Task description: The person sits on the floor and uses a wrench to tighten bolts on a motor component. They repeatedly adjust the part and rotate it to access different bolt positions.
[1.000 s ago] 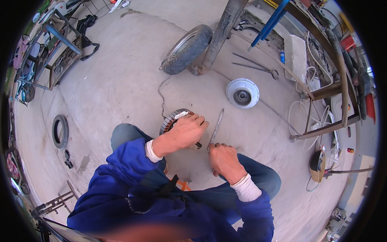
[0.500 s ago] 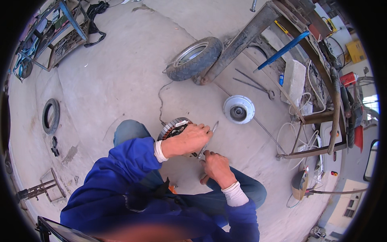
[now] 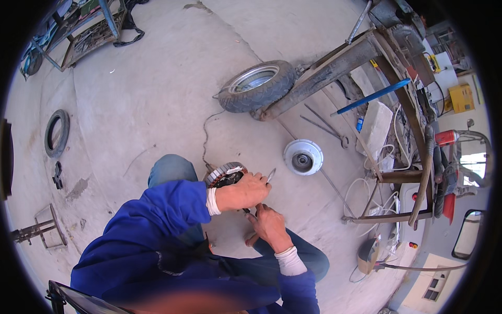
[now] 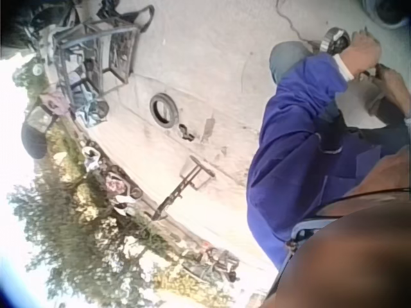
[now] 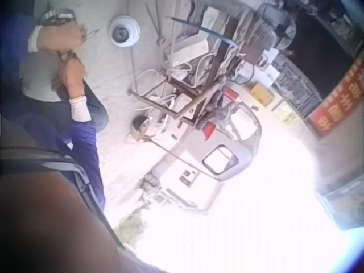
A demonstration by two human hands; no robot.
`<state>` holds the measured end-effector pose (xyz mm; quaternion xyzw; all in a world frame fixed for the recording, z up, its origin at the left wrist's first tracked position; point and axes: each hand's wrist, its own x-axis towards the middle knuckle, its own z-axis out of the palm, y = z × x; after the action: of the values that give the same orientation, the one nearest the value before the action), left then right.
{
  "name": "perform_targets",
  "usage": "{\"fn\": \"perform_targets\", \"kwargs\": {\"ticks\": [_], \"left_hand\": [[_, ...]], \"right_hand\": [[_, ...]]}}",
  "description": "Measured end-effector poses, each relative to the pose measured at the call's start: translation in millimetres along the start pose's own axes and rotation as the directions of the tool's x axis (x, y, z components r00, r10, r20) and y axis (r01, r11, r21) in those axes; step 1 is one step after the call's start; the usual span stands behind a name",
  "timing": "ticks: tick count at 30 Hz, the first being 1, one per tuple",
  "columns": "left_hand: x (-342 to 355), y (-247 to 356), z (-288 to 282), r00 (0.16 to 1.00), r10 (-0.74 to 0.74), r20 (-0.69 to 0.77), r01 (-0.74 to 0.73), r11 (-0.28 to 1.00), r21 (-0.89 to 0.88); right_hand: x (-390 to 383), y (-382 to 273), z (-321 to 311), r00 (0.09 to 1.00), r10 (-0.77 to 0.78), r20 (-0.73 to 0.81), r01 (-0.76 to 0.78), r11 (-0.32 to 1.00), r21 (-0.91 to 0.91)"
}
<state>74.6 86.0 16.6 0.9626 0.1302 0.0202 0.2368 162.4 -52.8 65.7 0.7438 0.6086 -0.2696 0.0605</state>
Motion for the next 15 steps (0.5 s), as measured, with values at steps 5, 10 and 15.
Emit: {"fn": "perform_targets", "kwargs": {"ticks": [5,10,15], "left_hand": [[0.7,-5.1,-8.8,0.999,0.048,-0.018,-0.049,0.998,-0.045],[-3.2,-15.2,-16.0,0.997,0.068,-0.039,-0.069,0.997,-0.025],[-12.5,-27.9,-40.4,0.989,0.045,-0.144,-0.051,0.998,-0.039]], "right_hand": [[1.9,-8.2,-3.9,0.999,0.022,0.025,-0.023,0.999,0.040],[0.8,-18.6,-3.1,0.999,0.033,0.027,-0.033,0.999,0.005],[5.3,-18.7,-0.8,1.000,0.012,0.011,-0.012,0.999,-0.042]]}}
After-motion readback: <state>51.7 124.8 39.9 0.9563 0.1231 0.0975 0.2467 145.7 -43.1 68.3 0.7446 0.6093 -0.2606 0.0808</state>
